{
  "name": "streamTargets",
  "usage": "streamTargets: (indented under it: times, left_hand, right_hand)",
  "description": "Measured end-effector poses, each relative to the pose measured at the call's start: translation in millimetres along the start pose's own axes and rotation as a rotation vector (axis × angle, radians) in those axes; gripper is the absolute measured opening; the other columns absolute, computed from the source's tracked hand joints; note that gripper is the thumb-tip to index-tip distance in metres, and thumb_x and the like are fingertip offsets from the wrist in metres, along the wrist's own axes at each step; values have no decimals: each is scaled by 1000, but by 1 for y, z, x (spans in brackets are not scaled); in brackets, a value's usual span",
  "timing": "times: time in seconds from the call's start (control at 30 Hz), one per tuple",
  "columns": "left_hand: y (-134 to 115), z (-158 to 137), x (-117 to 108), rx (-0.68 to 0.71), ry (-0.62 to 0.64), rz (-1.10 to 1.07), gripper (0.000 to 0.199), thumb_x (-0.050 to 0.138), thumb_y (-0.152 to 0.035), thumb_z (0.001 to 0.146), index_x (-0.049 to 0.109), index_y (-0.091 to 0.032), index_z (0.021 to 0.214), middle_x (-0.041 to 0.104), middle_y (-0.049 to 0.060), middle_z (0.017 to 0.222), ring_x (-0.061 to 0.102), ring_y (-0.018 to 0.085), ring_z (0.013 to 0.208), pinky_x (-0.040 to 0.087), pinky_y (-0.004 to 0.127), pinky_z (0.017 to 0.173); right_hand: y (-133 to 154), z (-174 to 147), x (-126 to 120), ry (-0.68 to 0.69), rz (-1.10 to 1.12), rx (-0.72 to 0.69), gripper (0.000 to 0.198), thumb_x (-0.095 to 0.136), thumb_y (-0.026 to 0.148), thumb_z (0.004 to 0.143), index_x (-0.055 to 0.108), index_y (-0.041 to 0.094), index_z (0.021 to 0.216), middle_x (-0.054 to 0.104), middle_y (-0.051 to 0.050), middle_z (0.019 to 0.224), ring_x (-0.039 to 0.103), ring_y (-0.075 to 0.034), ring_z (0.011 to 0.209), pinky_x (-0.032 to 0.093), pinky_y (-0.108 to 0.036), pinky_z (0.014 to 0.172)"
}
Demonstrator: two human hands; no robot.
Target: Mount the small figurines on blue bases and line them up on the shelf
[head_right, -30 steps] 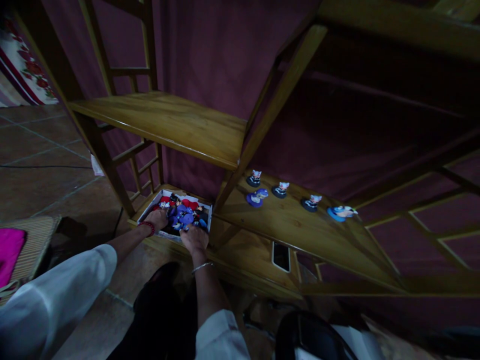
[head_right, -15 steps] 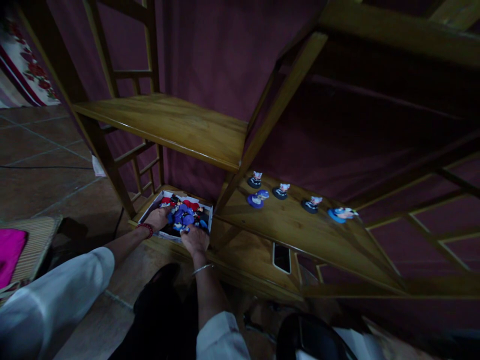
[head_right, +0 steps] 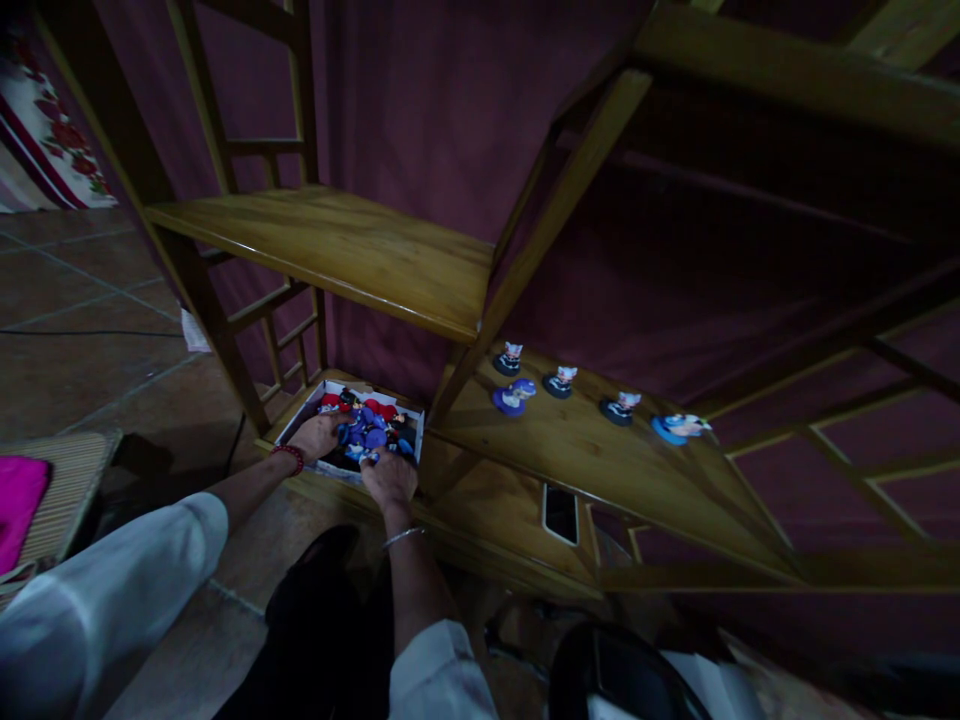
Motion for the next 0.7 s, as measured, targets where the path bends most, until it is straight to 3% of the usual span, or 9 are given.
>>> streamTargets:
  times: [0.13, 0.33, 0.7]
  left_hand:
    - [-3, 0, 5, -10, 51, 58, 44, 40, -10, 75, 53, -28, 114, 53, 1, 120, 56, 15, 98, 40, 24, 88]
    - [7, 0, 8, -111, 11, 153, 36, 43, -17, 76, 54, -21, 111, 45, 9, 125, 59, 17, 90, 43, 27, 83]
    - [13, 4, 12, -128, 51, 141, 35, 39, -14, 77, 53, -23, 109, 47, 7, 121, 57, 17, 92, 42, 29, 83]
  right_hand:
    - [-1, 1, 1, -13, 5, -4, 34, 39, 45, 77, 60, 32, 100, 66, -1, 95, 59, -19, 89, 42, -30, 74]
    - [-1, 0, 0, -9, 3, 4, 35, 38, 45, 77, 60, 32, 101, 66, -1, 93, 60, -19, 87, 43, -29, 73]
    - [-2, 0, -1, -18, 6, 22, 34, 38, 45, 79, 56, 35, 106, 65, 0, 92, 59, -19, 88, 42, -29, 74]
Point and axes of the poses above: each hand's wrist, its own z-axis towards the middle knuckle, its own x-axis out of the palm, y = z × x, the point moved 6 cm from there along z, towards the middle knuckle
